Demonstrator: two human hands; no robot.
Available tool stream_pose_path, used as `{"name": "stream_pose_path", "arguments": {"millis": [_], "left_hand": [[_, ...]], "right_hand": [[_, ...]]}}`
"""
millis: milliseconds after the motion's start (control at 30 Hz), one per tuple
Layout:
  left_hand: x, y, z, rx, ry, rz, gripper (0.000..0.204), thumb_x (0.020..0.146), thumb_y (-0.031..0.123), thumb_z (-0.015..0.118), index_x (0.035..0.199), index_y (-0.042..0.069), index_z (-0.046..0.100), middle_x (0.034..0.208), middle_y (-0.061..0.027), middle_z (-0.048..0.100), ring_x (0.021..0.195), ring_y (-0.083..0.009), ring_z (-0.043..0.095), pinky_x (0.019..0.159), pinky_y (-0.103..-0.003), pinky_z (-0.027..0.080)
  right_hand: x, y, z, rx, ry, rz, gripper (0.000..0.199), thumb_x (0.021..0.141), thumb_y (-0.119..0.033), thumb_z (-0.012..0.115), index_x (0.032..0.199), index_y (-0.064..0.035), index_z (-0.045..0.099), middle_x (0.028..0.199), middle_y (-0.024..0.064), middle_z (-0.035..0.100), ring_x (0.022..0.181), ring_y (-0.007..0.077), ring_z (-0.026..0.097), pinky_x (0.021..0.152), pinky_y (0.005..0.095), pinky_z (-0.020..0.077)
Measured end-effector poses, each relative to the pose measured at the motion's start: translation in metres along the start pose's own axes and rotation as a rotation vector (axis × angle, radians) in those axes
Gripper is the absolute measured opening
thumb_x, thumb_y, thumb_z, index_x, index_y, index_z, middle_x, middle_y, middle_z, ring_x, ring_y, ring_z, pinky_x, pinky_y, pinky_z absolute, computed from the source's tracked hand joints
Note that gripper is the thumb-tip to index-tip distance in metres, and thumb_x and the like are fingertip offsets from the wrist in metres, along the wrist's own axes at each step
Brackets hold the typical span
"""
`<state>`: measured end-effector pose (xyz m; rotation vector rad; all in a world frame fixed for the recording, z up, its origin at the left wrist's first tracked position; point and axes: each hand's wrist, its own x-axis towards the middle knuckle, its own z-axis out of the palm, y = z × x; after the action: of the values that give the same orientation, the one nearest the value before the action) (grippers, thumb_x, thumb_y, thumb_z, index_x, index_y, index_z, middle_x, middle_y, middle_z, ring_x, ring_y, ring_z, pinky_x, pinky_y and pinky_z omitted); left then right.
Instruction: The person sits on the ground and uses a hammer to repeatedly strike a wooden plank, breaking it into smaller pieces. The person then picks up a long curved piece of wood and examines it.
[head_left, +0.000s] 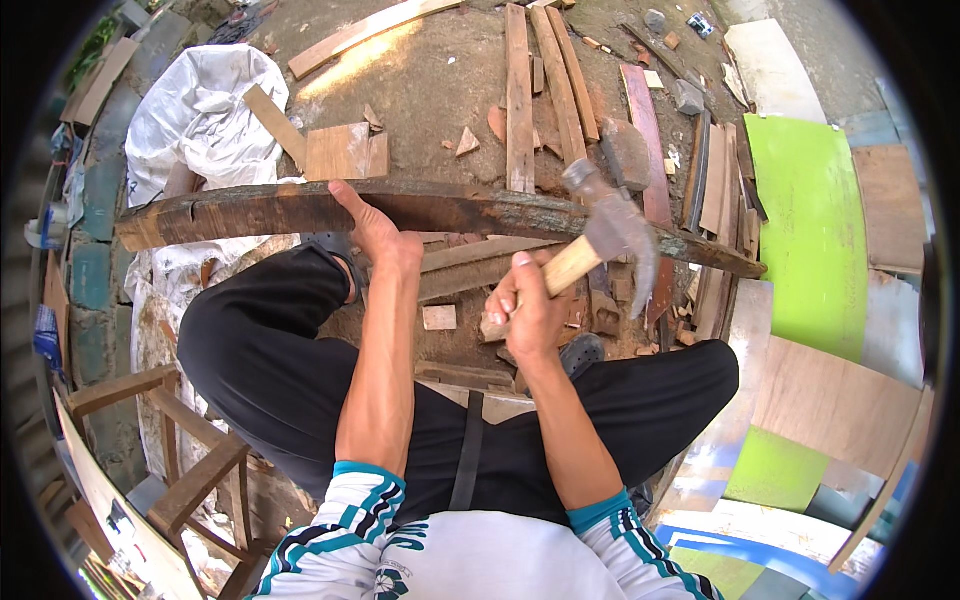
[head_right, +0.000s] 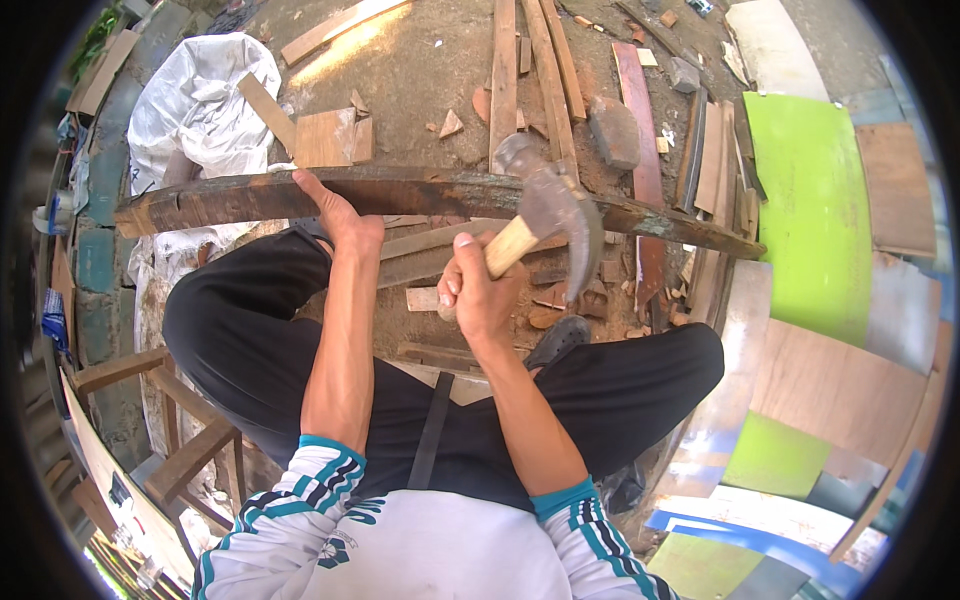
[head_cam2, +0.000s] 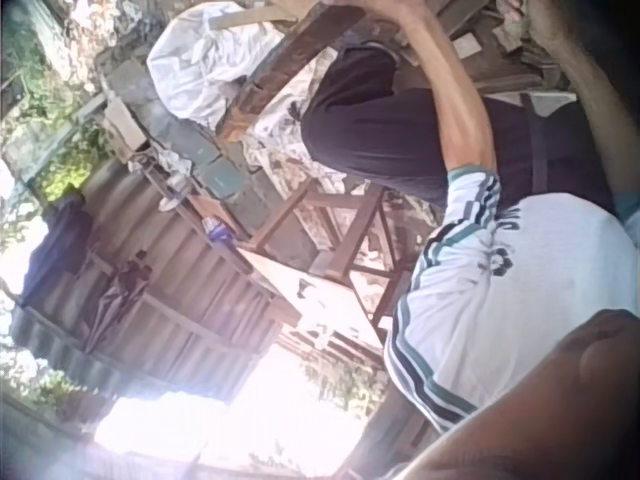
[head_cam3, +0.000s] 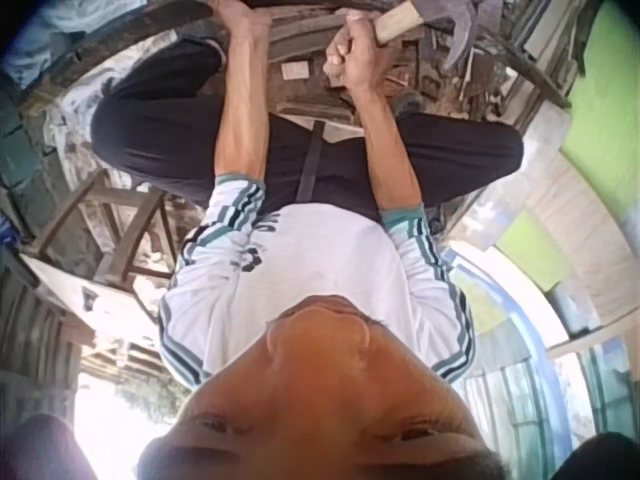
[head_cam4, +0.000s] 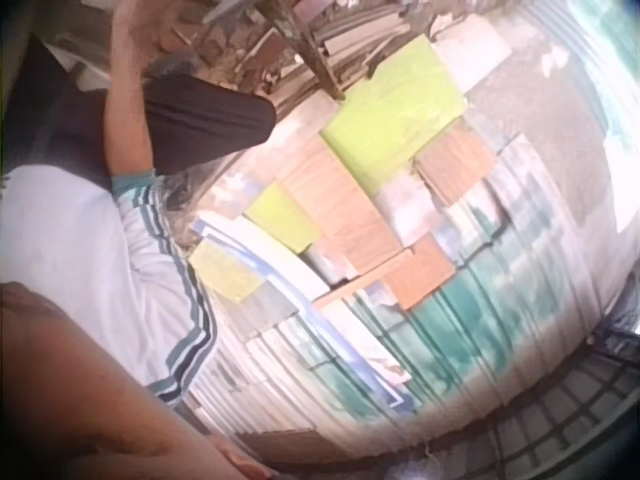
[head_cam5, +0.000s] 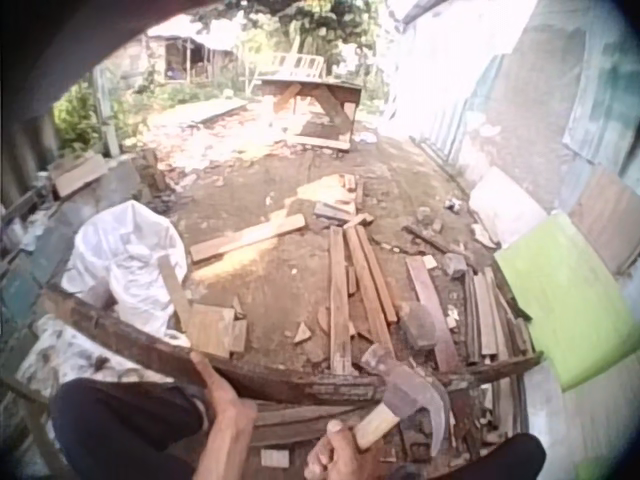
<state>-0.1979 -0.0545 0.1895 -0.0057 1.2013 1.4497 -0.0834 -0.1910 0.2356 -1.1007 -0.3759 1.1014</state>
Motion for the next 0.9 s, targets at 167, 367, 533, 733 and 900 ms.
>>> {"name": "stream_pose_path", "arguments": {"millis": [167,367,533,733,900], "left_hand": [[0.020,-0.008,-0.008,-0.063,0.016,-0.022,0.135,0.062,0.089,0.064,0.156,0.003,0.021,0.159,-0.0101,0.027,0.143,-0.0310,0.030,0.118,-0.060,0.018],[0.018,-0.007,-0.006,-0.001,0.076,-0.043,0.112,0.074,0.087,0.056,0.155,0.015,0.028,0.160,-0.0045,0.031,0.145,-0.0311,0.030,0.120,-0.055,0.022],[0.015,-0.007,-0.005,-0.051,-0.056,0.002,0.122,0.069,0.085,0.064,0.153,0.005,0.027,0.156,-0.0093,0.033,0.140,-0.0311,0.036,0.116,-0.055,0.029],[0.019,-0.004,-0.002,-0.016,0.114,-0.035,0.123,0.069,0.086,0.063,0.154,0.005,0.026,0.157,-0.0093,0.033,0.140,-0.0310,0.036,0.118,-0.056,0.024],[0.015,-0.009,-0.001,-0.022,0.015,-0.002,0.121,0.068,0.087,0.062,0.153,0.007,0.029,0.157,-0.0092,0.034,0.140,-0.0308,0.036,0.117,-0.060,0.022]], "right_hand": [[0.025,0.018,0.005,-0.265,0.067,0.450,0.023,0.091,-0.017,0.066,0.077,-0.0076,0.049,0.054,0.0004,0.045,0.039,0.0101,0.042,0.035,0.0282,0.0351],[0.012,-0.006,0.009,-0.057,0.068,0.036,0.027,0.095,-0.014,0.061,0.074,-0.0085,0.045,0.054,0.0005,0.045,0.039,0.0099,0.042,0.036,0.0275,0.0351],[0.022,0.025,0.007,-0.260,0.026,0.438,0.020,0.092,-0.014,0.063,0.079,-0.0041,0.052,0.054,0.0005,0.047,0.039,0.0098,0.043,0.034,0.0279,0.0353],[0.025,-0.018,0.016,-0.081,0.040,-0.003,0.024,0.094,-0.015,0.063,0.076,-0.0058,0.050,0.055,0.0003,0.046,0.039,0.0094,0.043,0.034,0.0273,0.0346],[0.026,0.036,0.006,-0.389,-0.009,0.360,0.023,0.093,-0.013,0.063,0.077,-0.0059,0.049,0.054,0.0003,0.046,0.038,0.0098,0.041,0.034,0.0285,0.0357]]}}
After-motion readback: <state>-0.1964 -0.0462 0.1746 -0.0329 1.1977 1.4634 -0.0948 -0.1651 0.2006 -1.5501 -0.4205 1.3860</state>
